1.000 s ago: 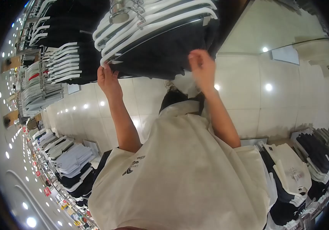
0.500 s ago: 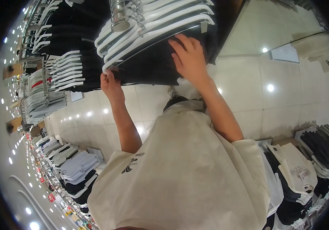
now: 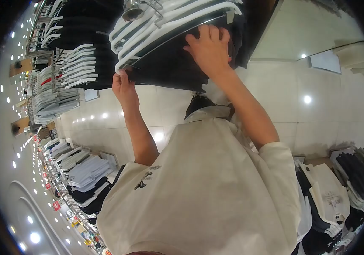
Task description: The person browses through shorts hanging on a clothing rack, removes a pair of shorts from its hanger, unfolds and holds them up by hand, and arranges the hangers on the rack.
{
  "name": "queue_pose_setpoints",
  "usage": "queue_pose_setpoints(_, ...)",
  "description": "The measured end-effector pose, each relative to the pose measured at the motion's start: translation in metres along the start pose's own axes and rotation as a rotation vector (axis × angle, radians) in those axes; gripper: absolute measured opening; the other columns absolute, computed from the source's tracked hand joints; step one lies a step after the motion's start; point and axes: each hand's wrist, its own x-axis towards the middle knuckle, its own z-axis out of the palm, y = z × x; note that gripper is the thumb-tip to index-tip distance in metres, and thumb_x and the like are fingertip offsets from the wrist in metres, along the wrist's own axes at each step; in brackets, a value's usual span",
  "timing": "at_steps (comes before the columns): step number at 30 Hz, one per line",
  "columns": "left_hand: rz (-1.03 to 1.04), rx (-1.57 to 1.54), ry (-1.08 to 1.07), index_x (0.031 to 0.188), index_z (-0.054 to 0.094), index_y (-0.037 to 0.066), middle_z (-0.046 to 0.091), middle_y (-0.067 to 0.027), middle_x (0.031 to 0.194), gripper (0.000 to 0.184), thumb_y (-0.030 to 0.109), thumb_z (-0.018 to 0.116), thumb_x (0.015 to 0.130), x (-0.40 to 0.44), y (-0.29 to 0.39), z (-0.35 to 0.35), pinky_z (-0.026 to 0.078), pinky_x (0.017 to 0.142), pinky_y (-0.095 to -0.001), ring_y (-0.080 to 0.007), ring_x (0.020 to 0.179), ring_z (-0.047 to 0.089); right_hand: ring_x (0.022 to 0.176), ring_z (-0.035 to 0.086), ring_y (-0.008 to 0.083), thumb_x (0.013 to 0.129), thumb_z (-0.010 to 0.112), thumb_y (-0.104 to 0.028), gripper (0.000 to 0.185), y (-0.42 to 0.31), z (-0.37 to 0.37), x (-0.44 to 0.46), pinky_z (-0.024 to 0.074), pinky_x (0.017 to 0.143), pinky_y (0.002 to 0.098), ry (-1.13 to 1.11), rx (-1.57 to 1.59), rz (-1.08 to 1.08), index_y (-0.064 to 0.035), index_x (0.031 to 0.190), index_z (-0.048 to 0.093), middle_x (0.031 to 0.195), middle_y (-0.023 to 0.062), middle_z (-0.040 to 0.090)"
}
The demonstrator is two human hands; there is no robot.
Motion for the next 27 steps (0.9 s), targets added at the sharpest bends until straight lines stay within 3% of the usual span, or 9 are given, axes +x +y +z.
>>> queue_pose_setpoints(7,-0.079,-0.042,-0.044,0.103,0.062,0.000,0.063,-0.0041,0.097,0.020,0.019,0.057,0.098,0.002,0.003,-0.005,0.044,0.075,-0.0256,-0.0102,0.083,0.055,0.122,0.042,0.0278,0.075,0.075,-0.022,0.036,-0.014,0.001,-0.013,0.0335,0.097,0.0494,0.034,0.249,-0.203,-0.0186,0.110,0.065,0.123,0.0006,0.055)
queue_pose_setpoints(10,-0.064,-0.105,-0.031,0.097,0.065,0.002,0.047,0.0059,0.077,0.013,0.012,0.058,0.094,0.002,0.004,0.001,0.034,0.061,-0.0207,-0.0032,0.069,0.041,0.117,0.045,0.0278,0.073,0.077,-0.027,0.043,-0.033,-0.002,-0.018,0.0332,0.098,0.0489,0.010,0.274,-0.202,-0.0186,0.113,0.064,0.118,0.0010,0.057)
queue_pose_setpoints(15,-0.106,0.021,-0.102,0.097,0.066,0.000,0.053,0.0051,0.077,0.010,0.006,0.061,0.091,-0.004,0.003,-0.007,0.036,0.059,-0.0203,-0.0029,0.067,0.044,0.107,0.052,0.0233,0.073,0.077,-0.034,0.042,-0.062,-0.006,-0.010,0.0325,0.098,0.0485,-0.043,0.373,-0.237,-0.0144,0.108,0.064,0.101,0.0013,0.061)
queue_pose_setpoints(16,-0.126,0.085,-0.113,0.097,0.066,-0.001,0.054,0.0048,0.077,0.010,0.005,0.062,0.090,-0.007,0.007,-0.008,0.036,0.059,-0.0202,-0.0030,0.066,0.045,0.100,0.055,0.0217,0.074,0.077,-0.035,0.039,-0.069,-0.006,-0.006,0.0367,0.094,0.0450,0.010,0.411,-0.275,-0.0110,0.101,0.063,0.094,0.0016,0.062)
queue_pose_setpoints(19,-0.104,0.041,-0.145,0.098,0.066,-0.002,0.058,0.0030,0.078,0.010,0.002,0.063,0.089,-0.015,0.013,-0.001,0.038,0.059,-0.0200,-0.0036,0.068,0.049,0.096,0.056,0.0224,0.076,0.076,-0.034,0.037,-0.088,0.004,-0.005,0.0415,0.088,0.0414,0.000,0.463,-0.269,-0.0082,0.097,0.062,0.093,0.0027,0.063)
queue_pose_setpoints(20,-0.100,0.115,-0.157,0.100,0.067,-0.002,0.060,0.0028,0.078,0.012,0.003,0.064,0.090,-0.016,0.012,-0.005,0.040,0.061,-0.0200,-0.0038,0.069,0.050,0.090,0.056,0.0234,0.076,0.076,-0.033,0.036,-0.089,0.006,-0.003,0.0437,0.079,0.0390,0.035,0.487,-0.275,-0.0068,0.095,0.061,0.090,0.0038,0.063)
queue_pose_setpoints(23,-0.097,0.172,-0.213,0.099,0.066,-0.003,0.060,0.0030,0.077,0.012,0.004,0.064,0.090,-0.018,0.013,-0.010,0.043,0.063,-0.0198,-0.0037,0.069,0.051,0.086,0.056,0.0237,0.076,0.077,-0.032,0.034,-0.090,0.003,-0.005,0.0424,0.073,0.0382,-0.067,0.502,-0.192,-0.0065,0.093,0.062,0.089,0.0045,0.062)
queue_pose_setpoints(27,-0.116,0.134,-0.246,0.097,0.066,-0.005,0.061,0.0021,0.075,0.011,0.004,0.063,0.090,-0.025,0.026,0.001,0.041,0.062,-0.0194,-0.0034,0.070,0.051,0.090,0.053,0.0231,0.077,0.074,-0.036,0.037,-0.098,-0.003,-0.011,0.0383,0.078,0.0422,0.050,0.401,-0.145,-0.0067,0.097,0.066,0.090,0.0048,0.062)
